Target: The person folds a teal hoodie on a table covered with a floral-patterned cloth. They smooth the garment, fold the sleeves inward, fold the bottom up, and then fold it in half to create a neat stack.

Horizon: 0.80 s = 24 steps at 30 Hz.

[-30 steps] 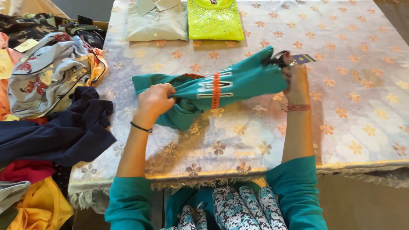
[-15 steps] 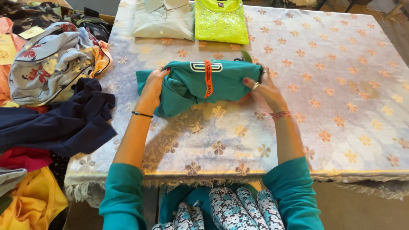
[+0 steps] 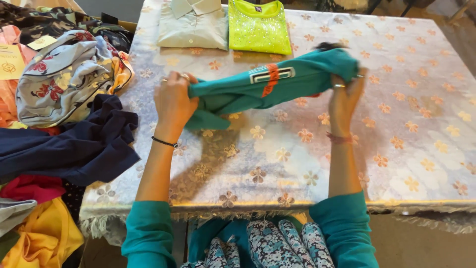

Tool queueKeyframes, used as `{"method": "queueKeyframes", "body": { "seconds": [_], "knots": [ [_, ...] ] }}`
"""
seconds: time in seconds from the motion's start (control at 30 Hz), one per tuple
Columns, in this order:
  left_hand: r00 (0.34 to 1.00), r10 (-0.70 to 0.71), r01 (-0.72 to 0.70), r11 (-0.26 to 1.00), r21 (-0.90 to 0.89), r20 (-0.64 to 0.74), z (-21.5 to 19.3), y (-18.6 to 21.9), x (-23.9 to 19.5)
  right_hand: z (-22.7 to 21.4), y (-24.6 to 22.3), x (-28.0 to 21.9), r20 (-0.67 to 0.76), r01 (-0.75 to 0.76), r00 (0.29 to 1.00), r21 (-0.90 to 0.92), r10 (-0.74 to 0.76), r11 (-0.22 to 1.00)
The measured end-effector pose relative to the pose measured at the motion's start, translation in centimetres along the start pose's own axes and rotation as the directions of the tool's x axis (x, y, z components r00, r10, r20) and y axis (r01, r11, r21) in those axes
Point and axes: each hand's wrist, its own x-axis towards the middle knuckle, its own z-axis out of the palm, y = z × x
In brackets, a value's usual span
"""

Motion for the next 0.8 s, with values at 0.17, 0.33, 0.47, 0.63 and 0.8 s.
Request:
{"method": "queueKeyframes", "body": {
  "seconds": [0.17, 0.33, 0.47, 0.63, 0.8],
  "knots": [
    [0.958, -0.051, -0.043, 0.948, -0.317, -0.283, -4.3, -1.3, -0.8, -0.5, -10.8, -2.2, -0.129, 0.343, 0.926, -0.107, -0.355, 0.933],
    [0.918, -0.007, -0.338, 0.506, -0.794, -0.396, -11.8, 0.1, -1.5, -1.3, -19.0, -3.0, -0.202, 0.406, 0.903, 0.120, -0.378, 0.906],
    [0.899, 0.015, -0.272, 0.804, -0.529, -0.438, -13.0, 1.6, 1.0, -6.4, -13.5, 0.9, -0.196, 0.257, 0.944, -0.063, -0.264, 0.964],
    [0.798, 0.167, 0.181, 0.850, 0.494, -0.579, -0.2, -1.5, 5.1, -3.6, -5.8, 3.0, -0.121, 0.057, 0.985, -0.440, -0.122, 0.896],
    [0.976, 0.168, -0.153, 0.982, 0.112, -0.142, 11.3, -2.6, 1.5, -3.9, 6.4, 0.0, 0.045, 0.015, 0.999, -0.696, 0.022, 0.718]
  ]
}}
